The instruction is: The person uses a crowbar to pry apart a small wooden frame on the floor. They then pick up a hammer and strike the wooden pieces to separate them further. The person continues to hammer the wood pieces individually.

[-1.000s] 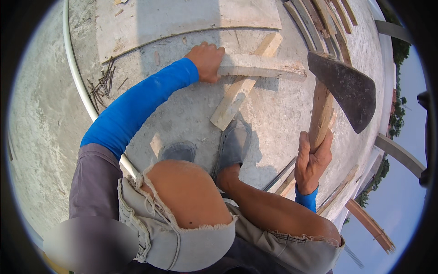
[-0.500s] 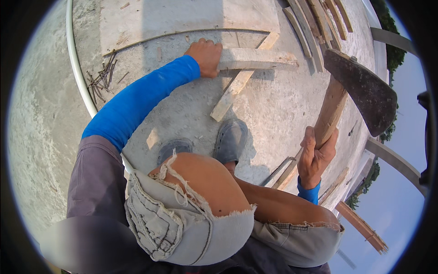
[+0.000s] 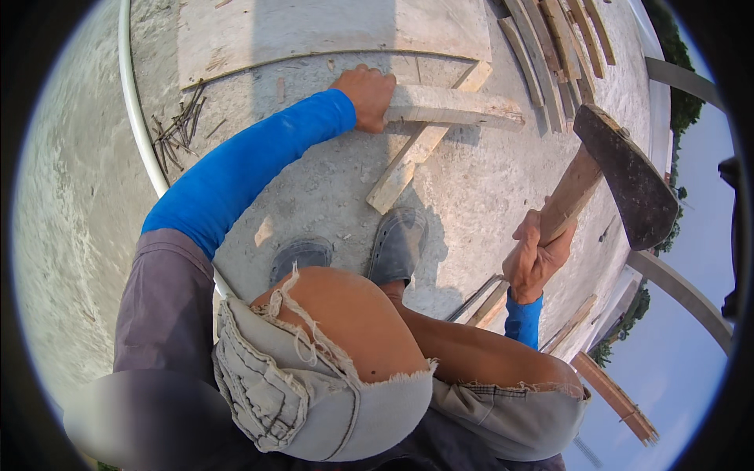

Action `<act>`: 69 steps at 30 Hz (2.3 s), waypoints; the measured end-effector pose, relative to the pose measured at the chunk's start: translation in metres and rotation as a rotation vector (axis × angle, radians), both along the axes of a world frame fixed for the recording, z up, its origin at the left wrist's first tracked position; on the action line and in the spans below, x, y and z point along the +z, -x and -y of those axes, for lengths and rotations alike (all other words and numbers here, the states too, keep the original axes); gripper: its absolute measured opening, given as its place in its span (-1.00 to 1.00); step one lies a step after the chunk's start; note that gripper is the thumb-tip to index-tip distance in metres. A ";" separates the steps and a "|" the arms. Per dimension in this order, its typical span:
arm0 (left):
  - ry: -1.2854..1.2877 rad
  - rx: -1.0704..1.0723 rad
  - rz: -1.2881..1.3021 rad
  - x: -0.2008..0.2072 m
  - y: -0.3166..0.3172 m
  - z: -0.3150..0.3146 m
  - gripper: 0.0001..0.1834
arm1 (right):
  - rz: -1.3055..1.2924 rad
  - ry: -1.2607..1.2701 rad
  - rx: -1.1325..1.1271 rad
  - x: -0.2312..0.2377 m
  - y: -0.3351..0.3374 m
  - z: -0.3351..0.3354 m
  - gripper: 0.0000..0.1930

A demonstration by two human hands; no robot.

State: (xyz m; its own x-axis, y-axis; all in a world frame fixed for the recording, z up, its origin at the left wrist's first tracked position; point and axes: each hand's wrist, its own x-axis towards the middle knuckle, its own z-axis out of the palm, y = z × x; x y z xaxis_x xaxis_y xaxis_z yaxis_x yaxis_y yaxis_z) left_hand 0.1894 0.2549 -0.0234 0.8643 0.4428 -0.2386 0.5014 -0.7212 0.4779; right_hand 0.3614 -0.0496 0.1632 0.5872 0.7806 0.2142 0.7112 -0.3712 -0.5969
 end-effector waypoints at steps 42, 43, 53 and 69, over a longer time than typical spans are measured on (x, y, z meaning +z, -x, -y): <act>-0.029 -0.018 -0.029 0.004 -0.005 -0.016 -0.25 | 0.052 0.177 -0.067 -0.033 0.005 0.005 -0.79; -0.034 -0.022 -0.006 0.004 -0.005 -0.017 -0.29 | 0.079 0.099 -0.038 -0.035 0.002 0.002 -0.80; -0.047 0.004 -0.056 0.001 -0.007 -0.018 -0.17 | -0.129 0.392 -0.141 -0.095 0.001 0.018 -0.70; 1.309 0.492 0.530 0.033 0.010 0.099 -0.05 | -0.884 0.110 -0.364 -0.091 0.035 0.055 -0.69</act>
